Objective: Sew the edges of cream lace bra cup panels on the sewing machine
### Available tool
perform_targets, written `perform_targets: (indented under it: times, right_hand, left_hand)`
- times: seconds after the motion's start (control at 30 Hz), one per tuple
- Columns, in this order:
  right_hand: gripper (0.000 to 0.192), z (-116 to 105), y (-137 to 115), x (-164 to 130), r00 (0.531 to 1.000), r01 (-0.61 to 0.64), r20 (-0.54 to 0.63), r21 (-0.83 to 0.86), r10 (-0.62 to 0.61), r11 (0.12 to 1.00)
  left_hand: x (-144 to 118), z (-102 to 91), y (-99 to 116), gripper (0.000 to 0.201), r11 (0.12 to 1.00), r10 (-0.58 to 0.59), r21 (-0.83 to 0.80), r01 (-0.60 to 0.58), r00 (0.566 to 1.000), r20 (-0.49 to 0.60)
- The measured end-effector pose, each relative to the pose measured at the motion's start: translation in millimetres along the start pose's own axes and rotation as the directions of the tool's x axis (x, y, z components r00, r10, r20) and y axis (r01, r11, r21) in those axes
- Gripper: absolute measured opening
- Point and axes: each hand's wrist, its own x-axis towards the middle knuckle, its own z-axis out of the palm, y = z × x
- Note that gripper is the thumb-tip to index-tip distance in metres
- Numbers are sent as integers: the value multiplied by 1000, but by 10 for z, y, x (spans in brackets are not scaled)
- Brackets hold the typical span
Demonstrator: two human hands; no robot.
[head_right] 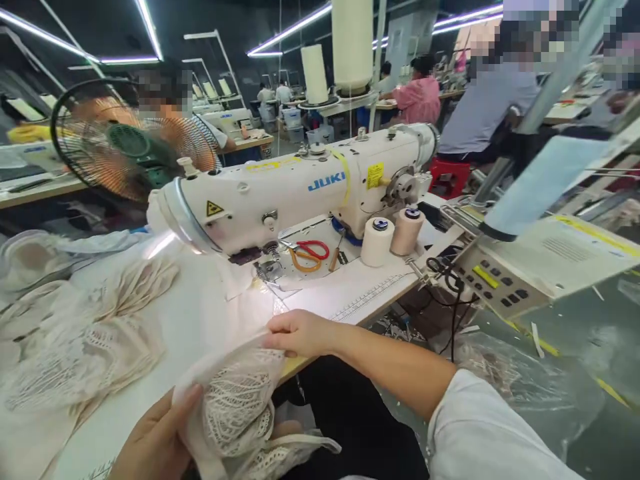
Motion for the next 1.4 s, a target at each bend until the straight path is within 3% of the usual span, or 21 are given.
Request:
perform_targets:
  times: [0.13, 0.3, 0.53, 0.77, 0.87, 0.93, 1.0, 1.1, 1.2, 1.23, 1.3, 1.4]
  right_hand:
    - [24, -27, 107, 5, 1000, -16, 15, 62, 15, 998]
    - [33, -3, 50, -21, 998, 24, -52, -153, -33, 988]
    - [30, 35, 32, 17, 993, 77, -58, -330, -102, 941]
    - [32, 105, 56, 42, 991, 34, -104, -392, -82, 919]
    - [32, 156, 27, -17, 969, 2, -217, -478, -120, 878]
    - [29, 176, 8, -98, 945, -2, -275, -544, -176, 839]
    - [25, 169, 4, -215, 937, -21, -291, -598, -193, 801]
    - [24, 101, 53, -464, 923, -78, -349, -580, -162, 811]
    - [39, 37, 190, -787, 836, -133, -533, -427, -130, 894]
    - [51, 43, 252, -893, 828, -156, -557, -347, -69, 925]
    - [73, 118, 382, -1058, 896, -174, -436, -178, 81, 968]
    - [84, 350, 532, -1123, 955, -137, -260, 36, 142, 990]
  left_hand:
    - [116, 36, 64, 44, 986, 21, 164, -43, 991, 134]
    - [275, 108, 169, 40, 854, 92, 483, -194, 970, 227]
    - [409, 204, 202, 37, 781, 62, 563, -269, 931, 359]
    - [389, 261, 225, 41, 702, 56, 661, -267, 945, 323]
    - [239, 313, 168, 42, 826, 83, 532, -186, 974, 211]
    - [104, 382, 91, 40, 950, 38, 304, -76, 991, 129]
    - [-15, 470, -1, 38, 996, -92, 26, 90, 992, 92]
    - [-108, 595, -98, 32, 906, -255, -312, 287, 957, 139]
    - [-102, 683, -112, 23, 792, -320, -485, 371, 928, 189]
    - [-89, 711, -103, 23, 768, -335, -512, 386, 922, 192]
    - [-67, 777, -72, 24, 740, -353, -542, 397, 916, 189]
    - [-57, 887, -12, 26, 741, -332, -549, 385, 922, 199]
